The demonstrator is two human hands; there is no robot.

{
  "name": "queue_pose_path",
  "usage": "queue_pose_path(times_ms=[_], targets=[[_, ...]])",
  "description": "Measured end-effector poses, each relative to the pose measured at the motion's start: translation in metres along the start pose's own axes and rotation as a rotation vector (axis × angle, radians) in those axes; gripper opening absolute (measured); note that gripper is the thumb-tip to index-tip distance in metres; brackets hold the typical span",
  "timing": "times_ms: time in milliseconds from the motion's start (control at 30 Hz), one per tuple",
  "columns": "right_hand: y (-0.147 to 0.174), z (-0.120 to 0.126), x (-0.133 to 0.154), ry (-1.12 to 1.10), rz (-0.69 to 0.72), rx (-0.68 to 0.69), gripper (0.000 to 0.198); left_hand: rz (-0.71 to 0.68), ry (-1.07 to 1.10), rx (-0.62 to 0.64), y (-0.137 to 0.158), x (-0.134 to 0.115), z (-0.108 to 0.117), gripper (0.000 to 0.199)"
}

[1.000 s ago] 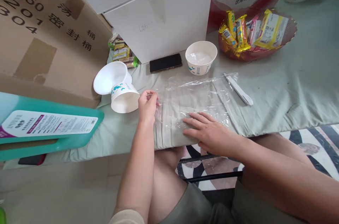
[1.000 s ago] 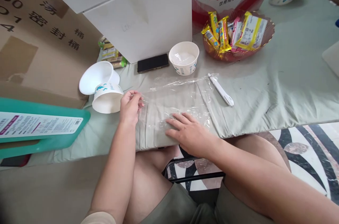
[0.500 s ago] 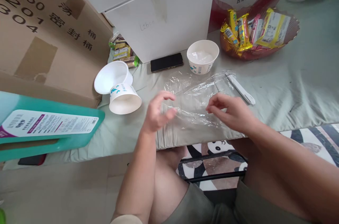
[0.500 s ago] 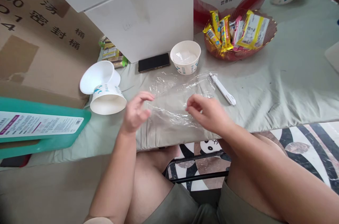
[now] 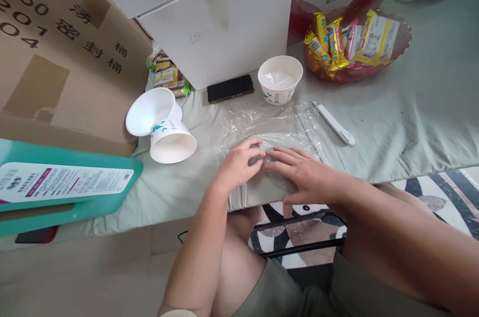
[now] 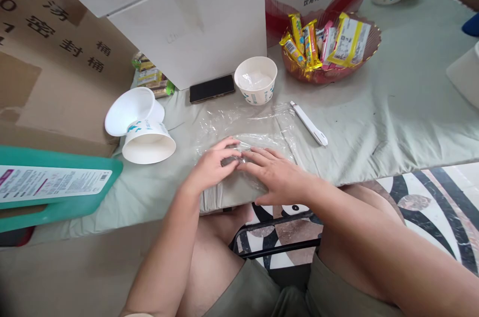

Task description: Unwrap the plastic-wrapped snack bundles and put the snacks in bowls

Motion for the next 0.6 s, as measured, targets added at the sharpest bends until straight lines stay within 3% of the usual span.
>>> queue_pose_path(times_ms=[167, 333, 433, 500, 600], targets=[[-0.002, 0.004, -0.005, 0.099, 0.010, -0.130, 0.030, 0.157, 0.172, -0.253, -0.005, 0.017, 0.018, 0.017], [-0.003, 0.026, -0.021, 0.085, -0.223, -0.332, 0.023, 0.175, 0.305, -0.464, -0.005, 0.029, 0.034, 0.018], [-0.001, 0.039, -0.032, 0.004, -0.418, -0.507, 0.014, 0.040, 0.351, -0.388, 0.001, 0.018, 0.038, 0.018], [0.000, 0.048, -0.040, -0.152, -0.566, -0.656, 0.009, -0.075, 0.270, -0.225, 0.006, 0.003, 0.035, 0.041], [0.004, 0.058, -0.052, -0.444, -0.772, -0.856, 0.016, -0.145, 0.010, -0.022, 0.012, -0.013, 0.021, 0.084]])
Point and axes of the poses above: each hand's wrist, its own y-axis away from the middle knuckle, its own z-axis out of the back of the hand, x = y × z, the point moved 3 cm from there along -y, towards the middle knuckle, and after that the axes turned 12 degrees about -x, right-handed, at the moved point
